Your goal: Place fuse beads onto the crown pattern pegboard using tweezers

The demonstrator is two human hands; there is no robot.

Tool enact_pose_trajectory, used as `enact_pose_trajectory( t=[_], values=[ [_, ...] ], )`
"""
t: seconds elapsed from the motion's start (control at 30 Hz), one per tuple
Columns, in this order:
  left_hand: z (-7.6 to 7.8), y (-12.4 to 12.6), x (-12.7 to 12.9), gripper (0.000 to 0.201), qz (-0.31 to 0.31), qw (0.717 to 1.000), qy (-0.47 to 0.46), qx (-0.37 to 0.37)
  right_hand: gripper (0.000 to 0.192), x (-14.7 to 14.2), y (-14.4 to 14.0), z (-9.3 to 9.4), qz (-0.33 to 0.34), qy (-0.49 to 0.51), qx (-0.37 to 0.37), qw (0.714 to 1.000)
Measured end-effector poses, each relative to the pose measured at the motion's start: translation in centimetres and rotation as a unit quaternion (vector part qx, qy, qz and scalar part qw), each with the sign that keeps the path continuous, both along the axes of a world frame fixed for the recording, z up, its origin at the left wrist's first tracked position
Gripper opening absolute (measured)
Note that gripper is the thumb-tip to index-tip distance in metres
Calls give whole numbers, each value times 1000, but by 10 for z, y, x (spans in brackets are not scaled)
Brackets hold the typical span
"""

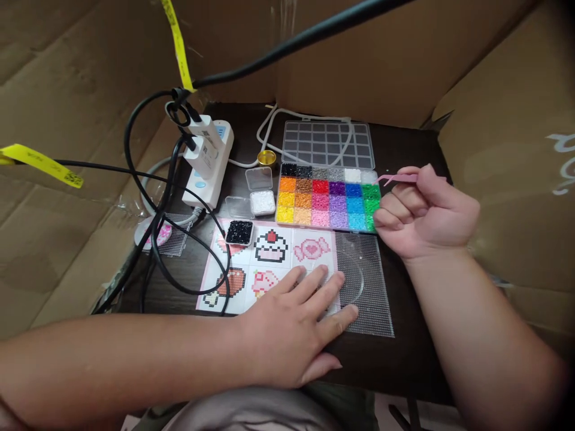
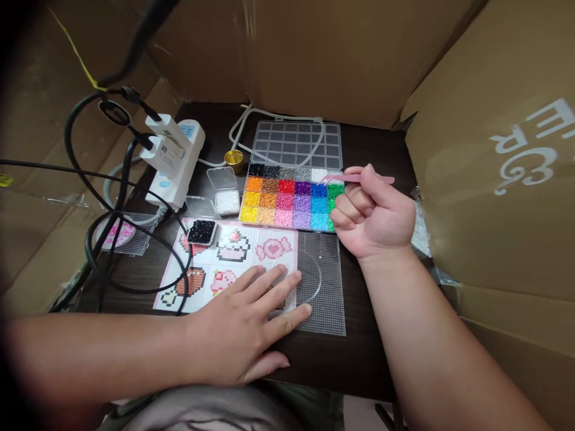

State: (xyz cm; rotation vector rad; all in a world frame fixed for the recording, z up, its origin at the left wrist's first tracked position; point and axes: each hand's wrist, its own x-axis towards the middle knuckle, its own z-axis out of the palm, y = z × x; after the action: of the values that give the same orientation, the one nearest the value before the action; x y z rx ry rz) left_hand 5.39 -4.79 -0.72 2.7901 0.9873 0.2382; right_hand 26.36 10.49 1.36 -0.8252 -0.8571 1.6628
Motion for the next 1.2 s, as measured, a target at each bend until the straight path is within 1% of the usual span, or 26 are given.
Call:
enact_pose_trajectory(
  t=[0.07, 0.13, 0.23, 0.3, 0.37, 0.47, 0.53, 0.6, 0.7, 0.77, 0.87, 0.97, 1.1, 1.13, 1.17, 1.2],
  values=[
    [0, 0, -1, 65, 2, 1000, -14, 13, 16, 0, -1, 1, -4, 9, -15, 1000],
    [0, -1, -1, 58, -3, 998, -45, 47, 13, 0, -1, 2, 1, 17, -16, 1000],
    [-2, 0, 1, 34, -48, 982, -143, 117, 19, 2, 0, 2, 4, 24, -4, 1000],
    [-5, 3, 3, 22, -84, 967, -202, 132, 22, 4, 1, 1, 1, 26, -2, 1000],
    [-7, 5, 4, 15, -131, 955, -240, 111, 25, 5, 2, -1, -3, 26, 2, 1000],
    [-6, 6, 4, 27, -203, 929, -304, 62, 29, 5, 2, -2, -5, 22, 6, 1000],
    [-4, 5, 2, 35, -229, 920, -318, 30, 23, 3, 2, -1, -1, 21, -8, 1000],
    [-1, 3, 1, 39, -262, 922, -285, -8, 16, 0, 1, 1, 4, 27, -30, 999],
    [2, -2, 0, 38, -326, 924, -184, -76, 15, -3, -1, 3, 12, 57, -47, 997],
    [-1, -8, 1, 33, -348, 921, -127, -119, 16, -4, -1, 4, 20, 79, -47, 996],
    [-11, -21, 2, 24, -368, 906, -94, -188, 17, -4, -1, 5, 28, 103, -46, 993],
    [-17, -27, -1, 21, -368, 891, -101, -244, 13, -2, -1, 5, 27, 110, -54, 992],
    [-10, -24, -10, 20, -352, 879, -65, -314, 14, -1, -1, 6, 37, 113, -45, 992],
    [-8, -23, -12, 23, -344, 879, -51, -326, 15, -1, -1, 6, 40, 113, -39, 992],
    [-7, -24, -14, 26, -326, 885, -40, -330, 16, -2, -1, 6, 41, 114, -36, 992],
    [-8, -26, -16, 26, -297, 898, -35, -322, 17, -3, -2, 5, 41, 115, -37, 992]
  ],
)
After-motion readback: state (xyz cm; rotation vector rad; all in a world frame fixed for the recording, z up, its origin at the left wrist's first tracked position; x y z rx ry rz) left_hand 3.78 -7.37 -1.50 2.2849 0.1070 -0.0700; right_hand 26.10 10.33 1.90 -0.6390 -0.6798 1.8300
